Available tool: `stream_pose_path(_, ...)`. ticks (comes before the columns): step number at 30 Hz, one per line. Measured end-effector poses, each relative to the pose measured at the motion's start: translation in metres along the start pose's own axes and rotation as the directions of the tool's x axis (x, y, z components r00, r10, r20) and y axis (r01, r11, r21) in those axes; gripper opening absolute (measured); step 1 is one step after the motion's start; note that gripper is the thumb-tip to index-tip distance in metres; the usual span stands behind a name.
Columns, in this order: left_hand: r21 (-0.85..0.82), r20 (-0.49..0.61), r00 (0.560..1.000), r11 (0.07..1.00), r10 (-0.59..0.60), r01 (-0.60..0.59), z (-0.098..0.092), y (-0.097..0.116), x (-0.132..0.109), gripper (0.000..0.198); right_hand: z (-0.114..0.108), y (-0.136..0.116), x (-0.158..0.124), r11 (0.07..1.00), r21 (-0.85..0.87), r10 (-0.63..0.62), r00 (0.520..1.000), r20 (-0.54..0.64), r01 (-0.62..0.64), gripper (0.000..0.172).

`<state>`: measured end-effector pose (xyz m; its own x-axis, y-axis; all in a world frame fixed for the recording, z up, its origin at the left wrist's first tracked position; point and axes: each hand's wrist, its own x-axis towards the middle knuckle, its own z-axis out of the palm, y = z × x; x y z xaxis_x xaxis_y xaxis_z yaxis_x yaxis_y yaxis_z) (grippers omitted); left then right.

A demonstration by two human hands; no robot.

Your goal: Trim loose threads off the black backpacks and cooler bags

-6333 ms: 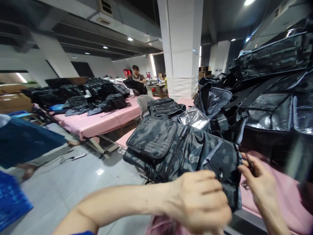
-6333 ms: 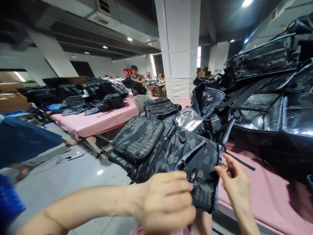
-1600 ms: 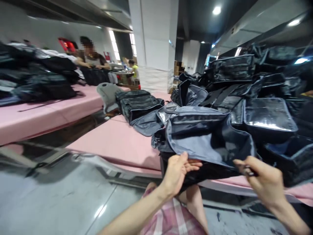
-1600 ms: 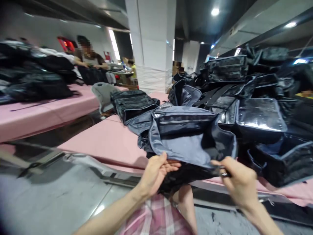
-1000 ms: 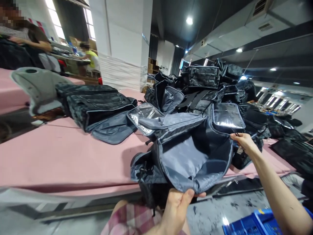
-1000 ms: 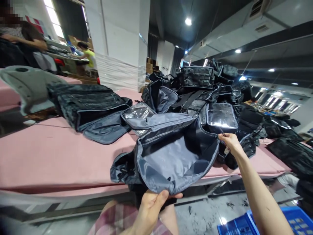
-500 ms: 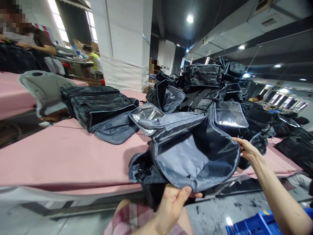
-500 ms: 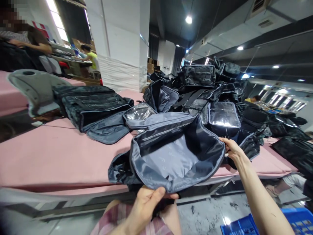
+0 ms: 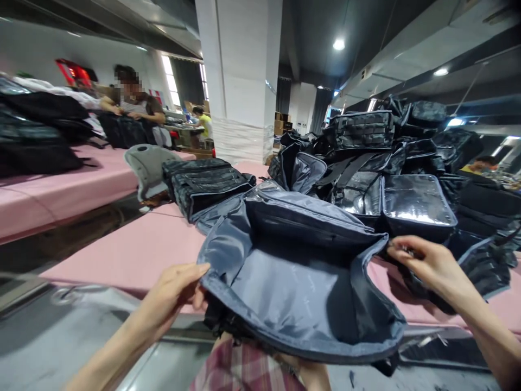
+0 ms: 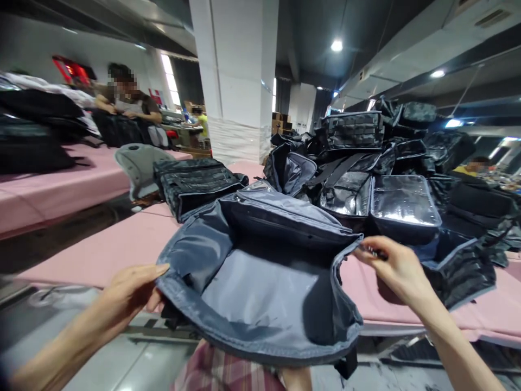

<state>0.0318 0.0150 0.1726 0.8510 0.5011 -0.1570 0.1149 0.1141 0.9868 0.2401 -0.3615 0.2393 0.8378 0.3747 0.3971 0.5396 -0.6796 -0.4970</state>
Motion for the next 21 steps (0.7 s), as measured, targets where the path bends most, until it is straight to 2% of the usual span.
stream_pose_path(1, 0.065, 0.04, 0.999, 0.998, 0.025, -0.028, -0.003, 0.002, -0.002, 0.037, 0.002, 0.006, 0.016, 0.997, -0.073, -0.001, 0.996, -0.084, -0.005, 0.039)
stream_pose_path(2, 0.144, 0.064, 0.997, 0.989, 0.033, -0.042, -0.007, 0.006, -0.003, 0.036, 0.005, 0.011, 0.032, 0.992, -0.125, -0.004, 0.997, -0.08, -0.006, 0.042)
stream_pose_path(3, 0.249, 0.058, 0.997, 0.967, 0.044, -0.057, -0.011, 0.012, -0.004, 0.035, 0.008, 0.016, 0.046, 0.99, -0.138, 0.002, 1.0, -0.008, -0.003, 0.041)
stream_pose_path(4, 0.372, -0.001, 0.997, 0.925, 0.079, -0.073, -0.014, 0.02, -0.005, 0.033, 0.011, 0.02, 0.057, 0.992, -0.124, 0.01, 0.997, 0.071, -0.001, 0.039)
stream_pose_path(5, 0.493, -0.102, 0.981, 0.865, 0.166, -0.095, -0.016, 0.029, -0.006, 0.031, 0.015, 0.024, 0.064, 0.996, -0.092, 0.019, 0.991, 0.135, -0.007, 0.037)
stream_pose_path(6, 0.599, -0.187, 0.936, 0.79, 0.298, -0.132, -0.014, 0.039, -0.006, 0.027, 0.019, 0.026, 0.069, 0.999, -0.049, 0.03, 0.986, 0.164, -0.022, 0.035)
stream_pose_path(7, 0.68, -0.222, 0.865, 0.707, 0.449, -0.193, -0.01, 0.048, -0.006, 0.023, 0.023, 0.028, 0.071, 0.998, 0.016, 0.05, 0.986, 0.162, -0.053, 0.035)
stream_pose_path(8, 0.734, -0.191, 0.789, 0.618, 0.584, -0.28, -0.002, 0.057, -0.004, 0.019, 0.027, 0.028, 0.071, 0.991, 0.096, 0.08, 0.987, 0.139, -0.094, 0.036)
stream_pose_path(9, 0.756, -0.095, 0.725, 0.523, 0.683, -0.393, 0.011, 0.065, 0.0, 0.017, 0.031, 0.028, 0.069, 0.973, 0.182, 0.12, 0.986, 0.113, -0.14, 0.038)
stream_pose_path(10, 0.741, 0.062, 0.675, 0.418, 0.736, -0.525, 0.027, 0.071, 0.006, 0.018, 0.035, 0.028, 0.067, 0.947, 0.267, 0.157, 0.982, 0.102, -0.179, 0.04)
stream_pose_path(12, 0.677, 0.392, 0.583, 0.205, 0.712, -0.706, 0.066, 0.078, 0.028, 0.02, 0.04, 0.027, 0.062, 0.894, 0.385, 0.204, 0.973, 0.11, -0.231, 0.046)
stream_pose_path(13, 0.645, 0.524, 0.529, 0.095, 0.667, -0.758, 0.087, 0.079, 0.042, 0.023, 0.041, 0.026, 0.059, 0.881, 0.405, 0.214, 0.97, 0.115, -0.243, 0.048)
stream_pose_path(14, 0.628, 0.604, 0.483, -0.006, 0.634, -0.778, 0.107, 0.079, 0.058, 0.028, 0.041, 0.027, 0.056, 0.877, 0.41, 0.222, 0.968, 0.12, -0.252, 0.049)
stream_pose_path(16, 0.603, 0.717, 0.423, -0.188, 0.554, -0.775, 0.138, 0.079, 0.092, 0.021, 0.038, 0.028, 0.048, 0.862, 0.425, 0.236, 0.961, 0.145, -0.276, 0.05)
stream_pose_path(17, 0.602, 0.74, 0.426, -0.23, 0.521, -0.765, 0.148, 0.079, 0.108, 0.018, 0.036, 0.029, 0.043, 0.857, 0.429, 0.238, 0.958, 0.16, -0.285, 0.049)
stream_pose_path(18, 0.611, 0.745, 0.449, -0.233, 0.494, -0.757, 0.154, 0.08, 0.124, 0.018, 0.033, 0.03, 0.038, 0.854, 0.43, 0.237, 0.955, 0.178, -0.292, 0.047)
stream_pose_path(19, 0.631, 0.732, 0.488, -0.202, 0.475, -0.749, 0.157, 0.082, 0.137, 0.018, 0.029, 0.032, 0.032, 0.851, 0.432, 0.235, 0.952, 0.198, -0.299, 0.045)
stream_pose_path(21, 0.686, 0.664, 0.58, -0.078, 0.472, -0.723, 0.156, 0.088, 0.159, 0.019, 0.022, 0.038, 0.021, 0.838, 0.438, 0.243, 0.941, 0.235, -0.326, 0.042)
